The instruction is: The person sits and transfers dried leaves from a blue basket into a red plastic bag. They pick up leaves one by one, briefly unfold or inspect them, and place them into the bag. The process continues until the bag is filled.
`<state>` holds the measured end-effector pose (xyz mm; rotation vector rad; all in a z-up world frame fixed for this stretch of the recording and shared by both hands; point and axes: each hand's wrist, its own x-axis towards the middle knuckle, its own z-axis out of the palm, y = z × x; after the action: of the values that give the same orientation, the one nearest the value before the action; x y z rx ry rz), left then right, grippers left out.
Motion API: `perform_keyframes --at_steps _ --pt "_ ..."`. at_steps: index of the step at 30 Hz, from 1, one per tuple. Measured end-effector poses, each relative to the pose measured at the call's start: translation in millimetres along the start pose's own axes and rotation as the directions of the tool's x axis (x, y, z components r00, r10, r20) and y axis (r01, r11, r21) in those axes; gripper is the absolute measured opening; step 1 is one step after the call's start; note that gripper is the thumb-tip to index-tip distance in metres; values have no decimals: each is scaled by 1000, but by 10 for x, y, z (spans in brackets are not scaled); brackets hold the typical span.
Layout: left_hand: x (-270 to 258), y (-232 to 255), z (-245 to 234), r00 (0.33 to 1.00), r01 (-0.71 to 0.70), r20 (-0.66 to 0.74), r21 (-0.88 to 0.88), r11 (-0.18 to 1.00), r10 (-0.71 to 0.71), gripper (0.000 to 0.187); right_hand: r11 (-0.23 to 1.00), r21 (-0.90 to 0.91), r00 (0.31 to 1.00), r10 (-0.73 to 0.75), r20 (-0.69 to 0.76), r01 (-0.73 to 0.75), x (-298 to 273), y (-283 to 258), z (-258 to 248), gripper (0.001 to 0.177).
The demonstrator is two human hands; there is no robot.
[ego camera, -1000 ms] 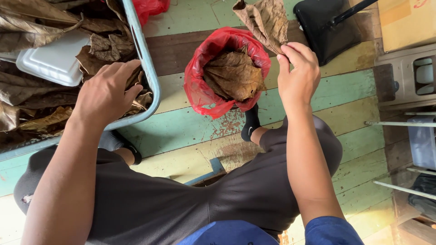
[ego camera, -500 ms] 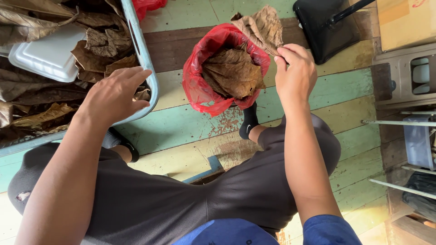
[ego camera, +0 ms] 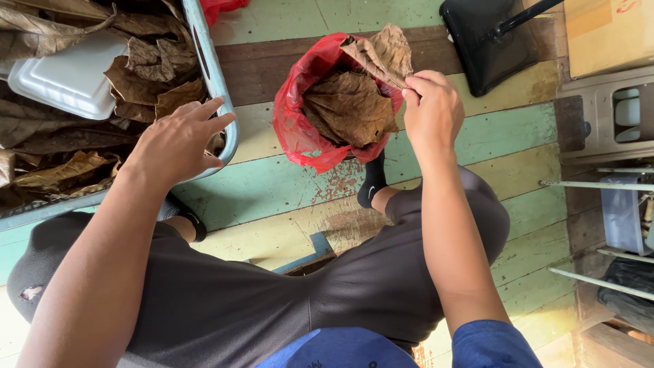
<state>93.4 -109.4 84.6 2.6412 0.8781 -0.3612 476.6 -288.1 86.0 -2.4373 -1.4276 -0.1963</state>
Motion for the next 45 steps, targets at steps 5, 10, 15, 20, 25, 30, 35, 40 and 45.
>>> perform_keyframes --at_steps 5,10,15,20,25,30,35,40,45 --pt "0 9 -4 1000 9 -3 10 1000 -9 84 1000 -29 1000 -2 31 3 24 74 186 17" --pt "-9 17 -33 1000 17 2 1 1000 -17 84 999 -41 997 25 79 -22 57 24 244 16" --pt "1 4 -2 1000 26 -4 -17 1000 -26 83 998 -60 985 43 170 -33 68 -103 234 17" --pt "-2 -6 26 1000 27 -10 -24 999 -27 82 996 -85 973 55 222 -37 69 -52 448 16" --pt "-14 12 -6 1000 13 -22 -48 999 -14 83 996 -90 955 25 297 2 83 -69 655 14" --pt "-2 -1 32 1000 14 -21 -31 999 -14 83 994 -110 936 23 351 17 107 -52 887 15" --pt "-4 5 17 1000 12 -17 -35 999 -12 85 992 -120 931 3 365 44 114 -22 1059 13" --pt "-7 22 -13 1000 11 -8 -39 999 -12 84 986 -154 923 -5 384 70 113 -31 1189 14" --pt "4 15 0 1000 3 -14 -51 999 -4 83 981 -169 917 -20 398 95 110 -38 1323 11"
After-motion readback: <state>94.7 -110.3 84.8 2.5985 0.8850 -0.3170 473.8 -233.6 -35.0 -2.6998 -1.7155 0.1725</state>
